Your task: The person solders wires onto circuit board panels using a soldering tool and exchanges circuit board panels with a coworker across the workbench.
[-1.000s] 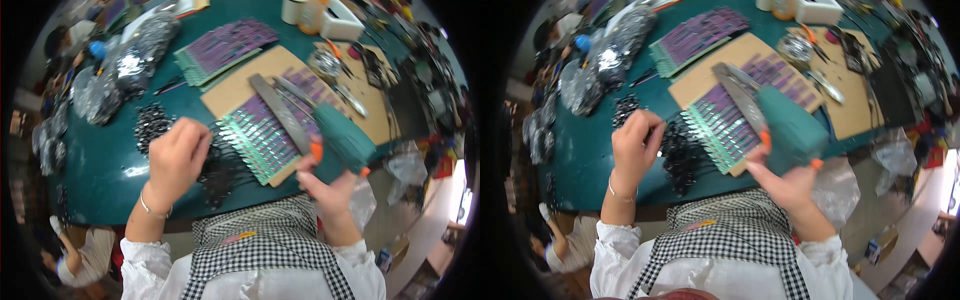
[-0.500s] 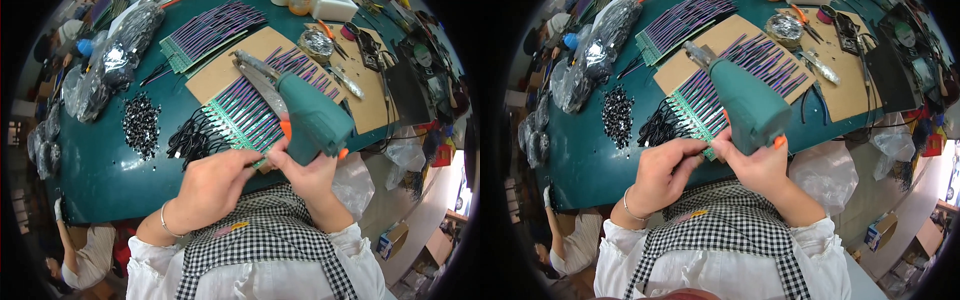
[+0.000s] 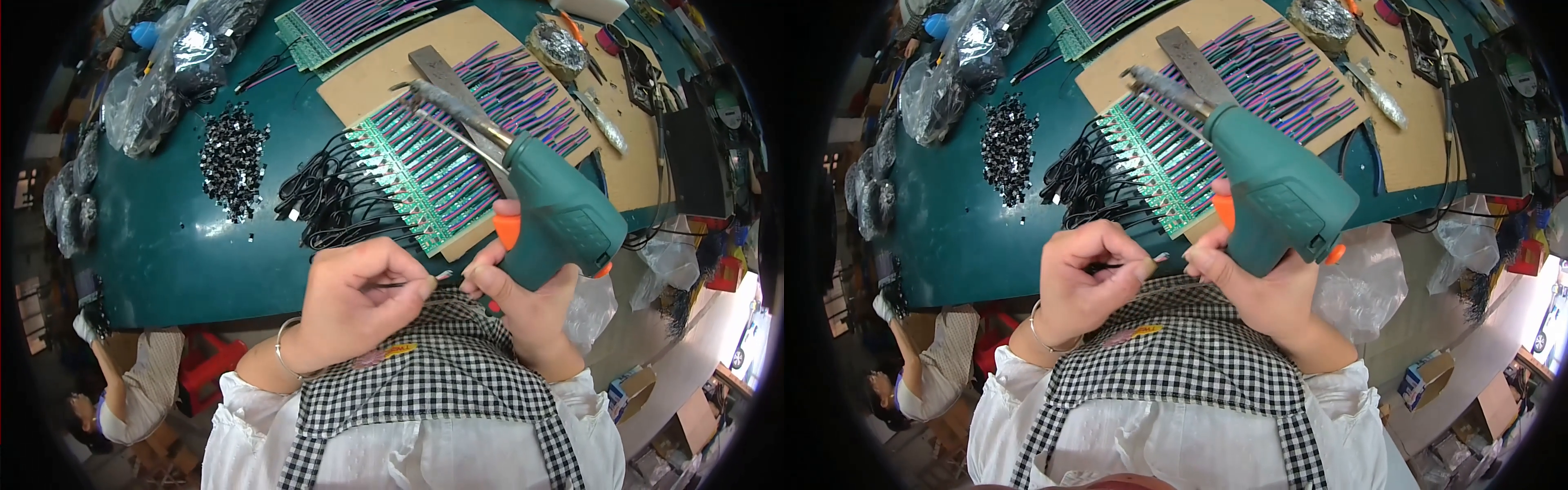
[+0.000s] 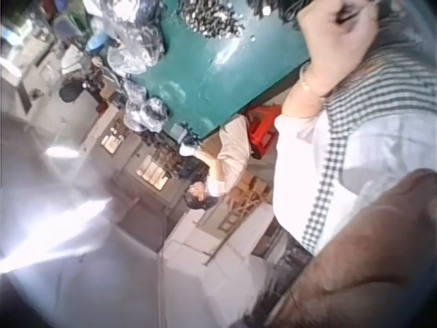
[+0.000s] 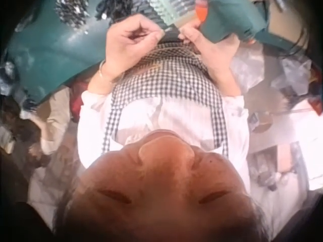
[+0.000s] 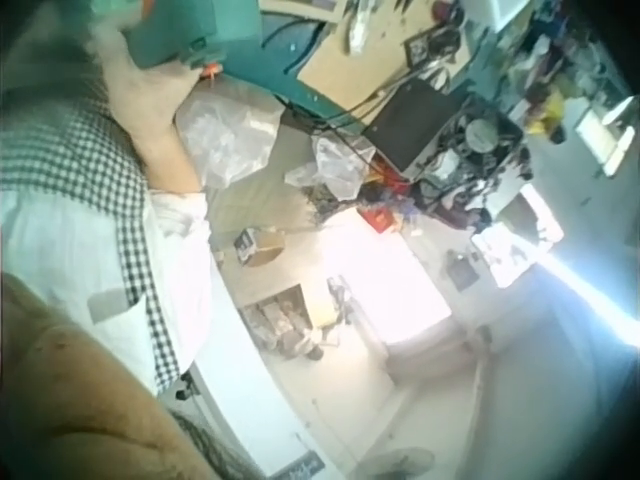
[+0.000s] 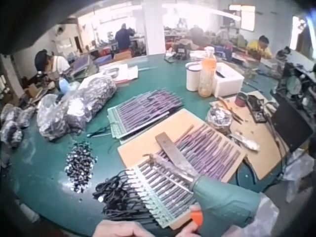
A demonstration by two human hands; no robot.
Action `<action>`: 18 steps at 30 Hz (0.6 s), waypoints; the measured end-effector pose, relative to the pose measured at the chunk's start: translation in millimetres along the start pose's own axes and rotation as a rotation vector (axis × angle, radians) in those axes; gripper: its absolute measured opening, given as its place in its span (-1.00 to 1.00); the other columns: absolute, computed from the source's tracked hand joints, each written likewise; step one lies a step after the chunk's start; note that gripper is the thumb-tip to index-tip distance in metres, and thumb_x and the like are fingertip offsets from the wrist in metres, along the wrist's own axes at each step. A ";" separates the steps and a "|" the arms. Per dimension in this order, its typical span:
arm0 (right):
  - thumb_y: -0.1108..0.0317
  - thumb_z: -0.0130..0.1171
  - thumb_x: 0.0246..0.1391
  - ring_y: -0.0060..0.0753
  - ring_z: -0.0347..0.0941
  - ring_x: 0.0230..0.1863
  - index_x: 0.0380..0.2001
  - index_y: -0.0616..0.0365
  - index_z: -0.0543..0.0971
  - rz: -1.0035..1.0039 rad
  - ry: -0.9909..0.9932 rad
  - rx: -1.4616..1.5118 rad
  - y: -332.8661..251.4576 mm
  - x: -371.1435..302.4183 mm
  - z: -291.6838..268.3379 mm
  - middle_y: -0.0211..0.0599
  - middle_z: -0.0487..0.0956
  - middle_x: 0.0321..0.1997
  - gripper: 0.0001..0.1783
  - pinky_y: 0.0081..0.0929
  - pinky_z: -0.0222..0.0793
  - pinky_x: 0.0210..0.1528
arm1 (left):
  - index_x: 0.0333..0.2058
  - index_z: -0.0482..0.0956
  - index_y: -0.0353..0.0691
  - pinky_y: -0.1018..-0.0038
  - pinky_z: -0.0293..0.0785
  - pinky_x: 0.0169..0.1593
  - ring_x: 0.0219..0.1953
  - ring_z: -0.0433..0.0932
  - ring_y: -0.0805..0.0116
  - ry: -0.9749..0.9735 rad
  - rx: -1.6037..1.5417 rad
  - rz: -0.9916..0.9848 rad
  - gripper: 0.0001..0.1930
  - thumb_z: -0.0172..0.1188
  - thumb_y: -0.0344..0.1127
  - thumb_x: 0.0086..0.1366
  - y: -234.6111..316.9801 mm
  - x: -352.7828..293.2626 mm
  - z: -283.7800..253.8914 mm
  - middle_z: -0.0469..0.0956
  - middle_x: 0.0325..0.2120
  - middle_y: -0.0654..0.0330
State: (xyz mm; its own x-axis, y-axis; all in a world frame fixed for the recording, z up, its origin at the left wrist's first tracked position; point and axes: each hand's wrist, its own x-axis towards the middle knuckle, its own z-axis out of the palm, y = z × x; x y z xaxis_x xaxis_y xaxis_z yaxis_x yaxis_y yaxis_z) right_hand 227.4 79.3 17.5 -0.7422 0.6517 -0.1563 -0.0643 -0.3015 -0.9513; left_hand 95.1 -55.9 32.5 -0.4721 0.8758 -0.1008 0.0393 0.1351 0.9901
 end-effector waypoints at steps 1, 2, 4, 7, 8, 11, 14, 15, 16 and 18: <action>0.55 0.29 -0.14 -0.46 0.49 -0.55 0.02 0.35 0.26 0.004 0.005 -0.001 0.2 1.2 -0.7 -0.21 0.51 -0.54 -0.37 -0.61 0.44 -0.51 | -0.49 0.50 -0.37 0.73 0.46 -0.46 -0.52 0.46 0.70 0.024 -0.033 -0.017 -0.95 0.20 -0.58 0.08 -0.3 0.2 -0.4 0.52 -0.57 0.28; 0.57 0.27 -0.13 -0.46 0.49 -0.54 0.03 0.35 0.25 -0.004 0.003 -0.035 0.1 1.4 -0.8 -0.22 0.51 -0.54 -0.38 -0.61 0.45 -0.50 | -0.49 0.50 -0.37 0.73 0.46 -0.46 -0.52 0.46 0.70 0.014 -0.037 -0.020 -0.95 0.20 -0.58 0.08 -0.9 0.5 0.2 0.52 -0.57 0.28; 0.64 0.21 -0.12 -0.44 0.52 -0.44 0.06 0.35 0.23 -0.010 -0.100 -0.084 4.7 -1.0 -7.6 -0.14 0.53 -0.35 -0.37 -0.61 0.48 -0.44 | -0.48 0.49 -0.38 0.72 0.49 -0.45 -0.50 0.47 0.68 0.015 0.004 0.001 -0.94 0.20 -0.59 0.08 -1.8 1.1 1.6 0.53 -0.56 0.28; 0.68 0.19 -0.13 -0.41 0.53 -0.34 0.07 0.36 0.23 -0.151 -0.178 -0.170 10.7 -1.4 -6.2 -0.07 0.43 -0.08 -0.37 -0.59 0.51 -0.38 | -0.48 0.49 -0.40 0.72 0.51 -0.45 -0.49 0.48 0.67 0.009 -0.015 0.024 -0.94 0.21 -0.60 0.07 -3.6 2.3 4.0 0.53 -0.55 0.27; 0.71 0.19 -0.14 -0.39 0.52 -0.26 0.06 0.36 0.22 -0.175 -0.230 -0.182 11.9 -0.5 -8.7 -0.07 0.30 0.08 -0.36 -0.55 0.53 -0.33 | -0.48 0.49 -0.40 0.72 0.51 -0.45 -0.49 0.48 0.67 0.004 -0.012 0.019 -0.94 0.21 -0.60 0.07 -2.8 2.5 6.1 0.53 -0.55 0.27; 0.63 0.19 -0.09 -0.65 0.48 -0.44 -0.41 0.29 0.55 -0.006 -0.098 -0.098 6.7 -3.1 -2.9 -0.38 0.56 -0.46 -0.88 -0.65 0.43 -0.38 | -0.49 0.49 -0.40 0.70 0.53 -0.43 -0.48 0.50 0.66 0.020 -0.013 -0.002 -0.94 0.20 -0.61 0.06 -1.1 3.2 11.1 0.53 -0.54 0.26; 0.64 0.17 -0.10 -0.65 0.47 -0.45 -0.42 0.28 0.55 -0.033 -0.100 -0.039 10.9 -3.1 -2.2 -0.40 0.56 -0.48 -0.89 -0.65 0.42 -0.39 | -0.49 0.49 -0.40 0.70 0.55 -0.41 -0.47 0.51 0.64 0.010 0.032 0.021 -0.94 0.19 -0.63 0.05 -2.3 4.3 11.8 0.53 -0.53 0.25; 0.64 0.17 -0.10 -0.65 0.47 -0.45 -0.42 0.28 0.55 -0.031 -0.099 -0.038 11.3 -3.0 -2.3 -0.40 0.56 -0.48 -0.89 -0.65 0.42 -0.39 | -0.49 0.49 -0.40 0.69 0.55 -0.41 -0.47 0.51 0.64 0.008 0.045 0.029 -0.94 0.18 -0.63 0.05 -3.3 4.5 12.2 0.53 -0.53 0.25; 0.64 0.16 -0.10 -0.65 0.47 -0.46 -0.42 0.28 0.54 -0.055 -0.094 -0.055 11.8 -3.2 -2.7 -0.39 0.56 -0.49 -0.89 -0.65 0.42 -0.40 | -0.49 0.49 -0.40 0.69 0.56 -0.41 -0.46 0.51 0.64 0.005 0.058 0.036 -0.95 0.18 -0.63 0.04 -4.0 4.7 12.8 0.53 -0.53 0.25; 0.65 0.16 -0.11 -0.65 0.47 -0.46 -0.43 0.28 0.54 -0.077 -0.092 -0.068 12.3 -2.1 -3.1 -0.39 0.55 -0.50 -0.89 -0.65 0.42 -0.40 | -0.49 0.49 -0.40 0.69 0.56 -0.41 -0.47 0.51 0.64 0.009 0.061 0.028 -0.95 0.18 -0.63 0.04 -4.2 5.0 13.7 0.53 -0.53 0.25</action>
State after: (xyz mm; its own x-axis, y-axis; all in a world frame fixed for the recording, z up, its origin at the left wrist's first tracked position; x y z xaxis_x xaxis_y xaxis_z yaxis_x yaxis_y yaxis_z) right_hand 230.3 76.4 5.3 -0.7952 0.6033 -0.0604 -0.0802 -0.2035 -0.9758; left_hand 104.6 -45.7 26.5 -0.4778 0.8755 -0.0719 0.1059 0.1386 0.9847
